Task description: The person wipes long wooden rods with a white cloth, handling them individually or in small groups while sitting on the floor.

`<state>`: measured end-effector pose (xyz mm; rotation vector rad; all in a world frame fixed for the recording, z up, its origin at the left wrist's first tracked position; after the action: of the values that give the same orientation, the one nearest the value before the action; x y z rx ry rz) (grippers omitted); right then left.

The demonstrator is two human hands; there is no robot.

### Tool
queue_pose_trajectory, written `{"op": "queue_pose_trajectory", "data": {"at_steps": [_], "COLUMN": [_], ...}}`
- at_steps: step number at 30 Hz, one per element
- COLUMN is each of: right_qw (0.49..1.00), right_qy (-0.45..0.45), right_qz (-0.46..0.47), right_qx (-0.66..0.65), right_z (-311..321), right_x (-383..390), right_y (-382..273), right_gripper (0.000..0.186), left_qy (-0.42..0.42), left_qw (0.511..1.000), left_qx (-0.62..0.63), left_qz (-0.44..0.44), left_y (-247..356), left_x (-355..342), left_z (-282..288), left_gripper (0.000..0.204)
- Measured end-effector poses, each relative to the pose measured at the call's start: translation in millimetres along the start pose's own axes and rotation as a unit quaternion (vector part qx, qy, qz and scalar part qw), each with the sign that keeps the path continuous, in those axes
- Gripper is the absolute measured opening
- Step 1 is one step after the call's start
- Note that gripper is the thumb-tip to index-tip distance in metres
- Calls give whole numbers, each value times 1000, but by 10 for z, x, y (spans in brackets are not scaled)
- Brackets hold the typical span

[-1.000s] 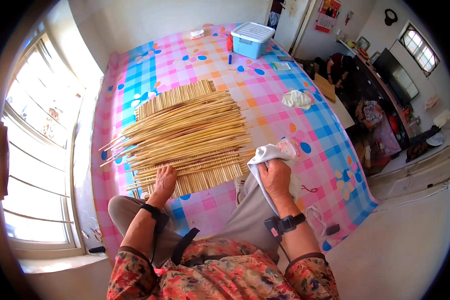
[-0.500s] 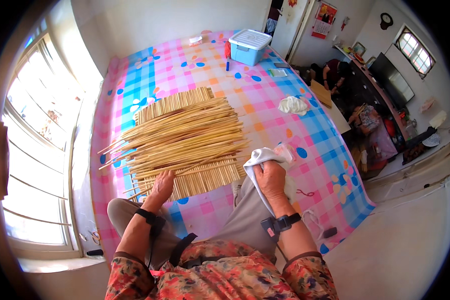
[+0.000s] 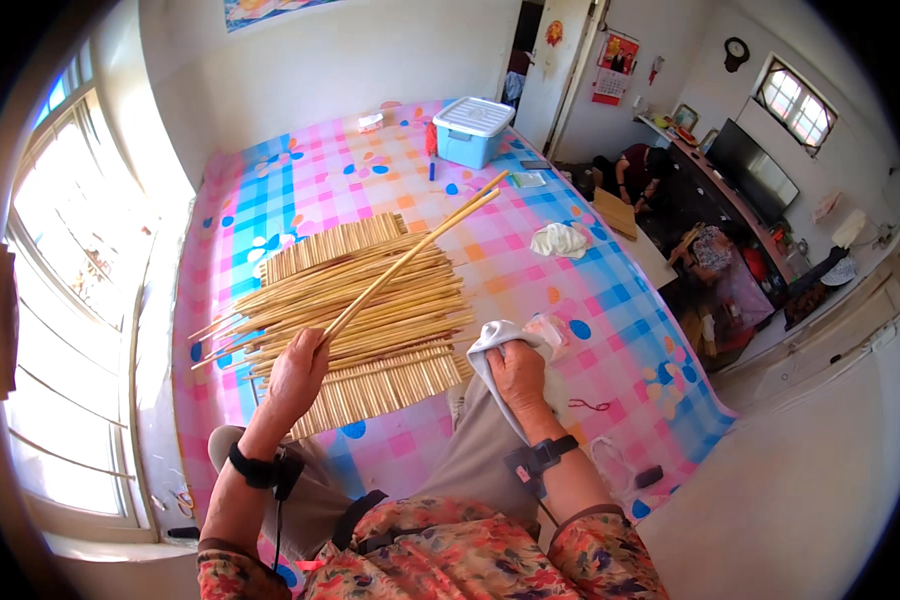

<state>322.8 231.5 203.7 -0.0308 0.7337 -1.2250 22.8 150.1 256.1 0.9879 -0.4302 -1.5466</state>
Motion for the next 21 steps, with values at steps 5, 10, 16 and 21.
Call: {"op": "queue_pose_trajectory", "data": {"at_steps": [5,10,16,21], "right_qw": [980,801,722,753], "right_qy": [-56,-144,-260,-241], "right_qz": [-83,-216,-163,-158], "right_qx": [-170,-540,-620,-591], "right_z": [-162,-359,-378,-584], "right_x": [7,113,331,528], "right_y": [51,-510,-1510,-1676], "right_gripper": [22,27,32,26], "left_qy": [-78,-134,-165,-163], "left_qw": [986,908,838,879], "left_qx": [128,311,413,343], "left_qz": [73,248,316,289], "left_y": [196,44,79,9], "left_x": [118,514,846,1037], "left_z": [-72,-426,-702,-693], "left_gripper": [15,16,10,11]}}
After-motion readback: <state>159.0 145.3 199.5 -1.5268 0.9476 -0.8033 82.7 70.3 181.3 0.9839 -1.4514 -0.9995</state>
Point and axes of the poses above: each hand's wrist, its own x-axis away from the middle knuckle, its own z-axis out of the back of the hand, y = z × x, the point moved 8 cm from there along -x, towards the middle knuckle, and after that the axes turned 13 degrees about x, right-handed, at the moved point
